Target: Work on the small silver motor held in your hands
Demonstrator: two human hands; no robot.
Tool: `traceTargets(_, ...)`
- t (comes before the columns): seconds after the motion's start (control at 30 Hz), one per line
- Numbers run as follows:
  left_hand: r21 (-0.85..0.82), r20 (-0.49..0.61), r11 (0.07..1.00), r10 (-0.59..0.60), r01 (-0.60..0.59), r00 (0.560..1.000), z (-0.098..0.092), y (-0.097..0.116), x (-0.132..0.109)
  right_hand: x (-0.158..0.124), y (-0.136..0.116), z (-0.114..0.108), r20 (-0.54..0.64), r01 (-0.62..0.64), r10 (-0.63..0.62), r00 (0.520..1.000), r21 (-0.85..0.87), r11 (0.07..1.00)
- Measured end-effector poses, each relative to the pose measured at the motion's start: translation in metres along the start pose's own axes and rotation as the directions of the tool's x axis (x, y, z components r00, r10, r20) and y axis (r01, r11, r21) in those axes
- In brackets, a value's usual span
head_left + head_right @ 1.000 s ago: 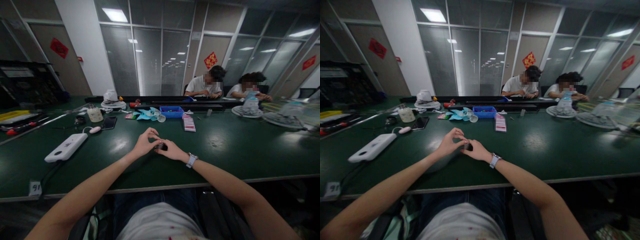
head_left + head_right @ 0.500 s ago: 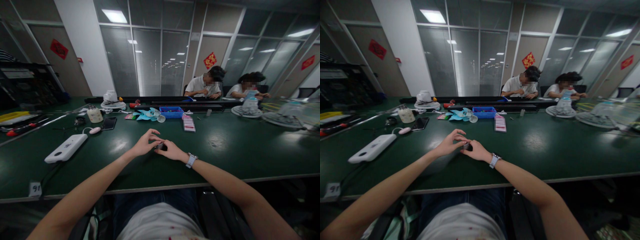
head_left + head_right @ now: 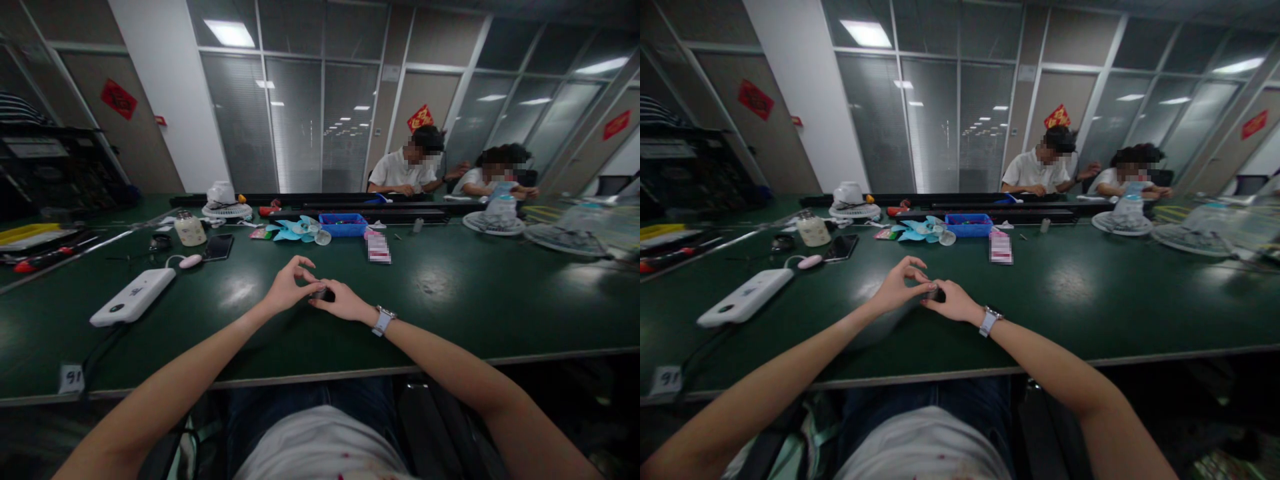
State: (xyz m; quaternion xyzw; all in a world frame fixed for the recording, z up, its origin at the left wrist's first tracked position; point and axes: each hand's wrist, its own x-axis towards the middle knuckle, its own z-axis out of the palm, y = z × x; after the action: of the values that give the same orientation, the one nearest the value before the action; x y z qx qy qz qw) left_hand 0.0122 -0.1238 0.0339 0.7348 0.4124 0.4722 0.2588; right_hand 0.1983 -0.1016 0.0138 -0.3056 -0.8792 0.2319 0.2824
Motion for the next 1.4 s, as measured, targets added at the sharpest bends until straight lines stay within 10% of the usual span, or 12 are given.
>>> traceTargets(0.4, -0.055, 0.124, 0.998, 0.014, -0.008, 0.992, 0.001, 0.002, 0.000, 0.001, 0.001, 0.000, 0.005, 0.021, -0.021, 1.000, 0.034, 0.999)
traceTargets(0.8, 0.073, -0.184, 0.997, 0.045, -0.032, 0.982, 0.002, -0.002, 0.005, -0.001, -0.002, -0.002, 0.019, -0.028, 0.027, 0.999, 0.034, 0.999)
traceTargets(1.07, 0.391, -0.470, 0.808, -0.235, 0.440, 0.851, -0.050, -0.057, 0.016, -0.003, -0.006, -0.005, 0.026, -0.033, 0.032, 0.999, 0.035, 0.999)
traceTargets(1.4, 0.429, -0.440, 0.738, -0.334, 0.522, 0.834, -0.048, -0.075, 0.015, -0.002, -0.001, -0.004, 0.038, -0.029, 0.027, 0.999, 0.039, 0.999)
